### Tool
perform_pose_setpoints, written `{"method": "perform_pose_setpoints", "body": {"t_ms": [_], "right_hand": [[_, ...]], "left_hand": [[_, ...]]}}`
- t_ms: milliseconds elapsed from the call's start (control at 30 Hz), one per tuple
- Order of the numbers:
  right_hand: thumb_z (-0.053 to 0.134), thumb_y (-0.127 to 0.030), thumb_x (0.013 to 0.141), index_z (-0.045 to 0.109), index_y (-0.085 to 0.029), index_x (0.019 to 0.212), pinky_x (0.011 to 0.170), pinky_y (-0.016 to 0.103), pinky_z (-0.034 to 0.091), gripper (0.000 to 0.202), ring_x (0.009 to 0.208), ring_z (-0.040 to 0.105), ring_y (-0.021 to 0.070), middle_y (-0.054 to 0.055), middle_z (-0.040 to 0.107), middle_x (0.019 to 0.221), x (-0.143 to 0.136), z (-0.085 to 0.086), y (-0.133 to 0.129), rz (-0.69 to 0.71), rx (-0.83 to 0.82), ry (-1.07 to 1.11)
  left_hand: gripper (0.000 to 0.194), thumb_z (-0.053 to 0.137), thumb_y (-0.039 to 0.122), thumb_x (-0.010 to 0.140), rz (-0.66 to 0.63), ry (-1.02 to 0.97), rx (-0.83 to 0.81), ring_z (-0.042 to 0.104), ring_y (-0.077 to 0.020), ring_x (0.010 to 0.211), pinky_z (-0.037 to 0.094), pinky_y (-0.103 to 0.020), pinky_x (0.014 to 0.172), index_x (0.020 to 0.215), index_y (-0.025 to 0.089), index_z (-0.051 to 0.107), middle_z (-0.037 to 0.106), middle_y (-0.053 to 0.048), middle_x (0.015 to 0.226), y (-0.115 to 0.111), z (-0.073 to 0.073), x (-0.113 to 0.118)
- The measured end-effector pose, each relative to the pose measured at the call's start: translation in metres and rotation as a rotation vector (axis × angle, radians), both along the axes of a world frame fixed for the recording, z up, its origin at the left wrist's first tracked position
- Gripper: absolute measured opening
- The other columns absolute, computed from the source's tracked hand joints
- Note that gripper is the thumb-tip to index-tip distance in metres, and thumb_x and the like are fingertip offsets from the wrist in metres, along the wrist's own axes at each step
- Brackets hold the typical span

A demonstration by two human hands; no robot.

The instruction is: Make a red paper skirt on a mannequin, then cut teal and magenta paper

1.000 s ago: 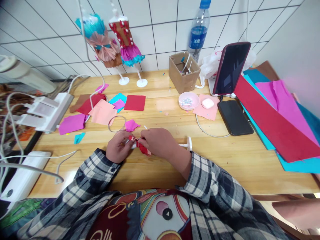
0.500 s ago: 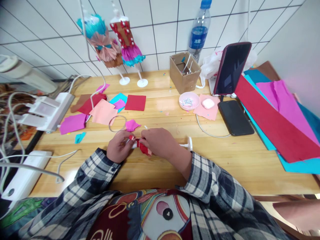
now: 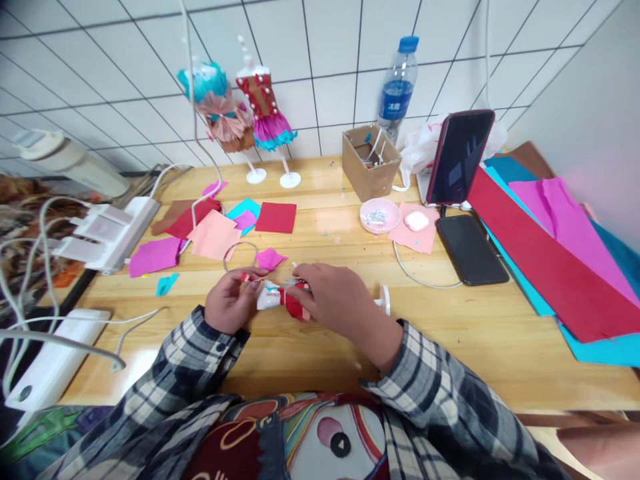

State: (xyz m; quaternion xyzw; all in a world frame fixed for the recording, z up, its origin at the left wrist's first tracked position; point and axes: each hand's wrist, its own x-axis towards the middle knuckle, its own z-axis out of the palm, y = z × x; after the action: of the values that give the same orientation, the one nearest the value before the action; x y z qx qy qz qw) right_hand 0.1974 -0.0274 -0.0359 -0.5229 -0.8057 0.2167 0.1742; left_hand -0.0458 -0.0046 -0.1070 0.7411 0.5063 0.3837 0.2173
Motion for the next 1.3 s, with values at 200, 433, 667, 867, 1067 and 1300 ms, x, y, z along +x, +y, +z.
{"method": "perform_pose_setpoints", "body": {"t_ms": [200, 433, 667, 867, 1067, 1300], "right_hand": [[0.050, -0.039, 0.094, 0.063, -0.023, 0.117, 0.069, 0.031, 0.047, 0.030, 0.089, 0.068, 0.0226, 0.007, 0.072, 0.109, 0.063, -0.008, -0.011, -0.269, 0.038, -0.173], [0.047, -0.032, 0.094, 0.063, -0.025, 0.122, 0.071, 0.033, 0.049, 0.033, 0.097, 0.068, 0.0246, 0.006, 0.071, 0.115, 0.093, -0.022, -0.007, -0.295, 0.027, -0.325], [0.049, -0.037, 0.093, 0.067, -0.025, 0.120, 0.074, 0.034, 0.051, 0.034, 0.100, 0.068, 0.0264, 0.007, 0.071, 0.116, 0.106, -0.019, 0.006, -0.336, -0.008, -0.237], [0.050, -0.036, 0.092, 0.069, -0.026, 0.117, 0.077, 0.034, 0.053, 0.033, 0.096, 0.069, 0.0239, 0.007, 0.073, 0.111, 0.126, -0.052, 0.019, -0.266, -0.096, -0.056], [0.054, -0.030, 0.088, 0.072, -0.021, 0.111, 0.089, 0.043, 0.050, 0.031, 0.102, 0.064, 0.0276, 0.011, 0.072, 0.108, 0.124, -0.053, 0.022, -0.248, 0.068, -0.089], [0.052, -0.044, 0.090, 0.072, -0.023, 0.103, 0.061, 0.031, 0.051, 0.032, 0.076, 0.066, 0.0205, 0.007, 0.072, 0.091, 0.052, 0.018, -0.008, -0.331, -0.057, 0.278]], "left_hand": [[0.022, 0.057, 0.037, 0.088, 0.374, 0.104, 0.055, 0.070, -0.0229, 0.090, 0.053, -0.036, 0.082, 0.099, 0.020, 0.065, 0.074, -0.007, 0.096, 0.020, 0.008, -0.050], [0.024, 0.062, 0.038, 0.081, 0.387, 0.226, -0.044, 0.069, -0.0271, 0.089, 0.050, -0.036, 0.078, 0.094, 0.021, 0.072, 0.076, -0.007, 0.095, 0.045, 0.016, -0.063], [0.027, 0.065, 0.045, 0.076, 0.239, 0.039, -0.198, 0.067, -0.0226, 0.078, 0.051, -0.035, 0.077, 0.083, 0.019, 0.070, 0.075, -0.006, 0.082, 0.042, 0.026, -0.043], [0.047, 0.064, 0.062, 0.075, 0.063, -0.244, -0.409, 0.068, -0.0201, 0.071, 0.055, -0.034, 0.071, 0.083, 0.016, 0.067, 0.074, -0.008, 0.078, 0.035, 0.039, -0.027], [0.039, 0.071, 0.055, 0.072, 0.006, -0.369, -0.487, 0.066, -0.0173, 0.066, 0.055, -0.032, 0.066, 0.080, 0.017, 0.063, 0.071, -0.005, 0.073, 0.029, 0.052, -0.016], [0.026, 0.068, 0.039, 0.078, -0.173, -0.440, -0.581, 0.067, -0.0185, 0.068, 0.056, -0.034, 0.068, 0.095, 0.020, 0.065, 0.072, -0.004, 0.074, 0.003, 0.079, 0.015]]}}
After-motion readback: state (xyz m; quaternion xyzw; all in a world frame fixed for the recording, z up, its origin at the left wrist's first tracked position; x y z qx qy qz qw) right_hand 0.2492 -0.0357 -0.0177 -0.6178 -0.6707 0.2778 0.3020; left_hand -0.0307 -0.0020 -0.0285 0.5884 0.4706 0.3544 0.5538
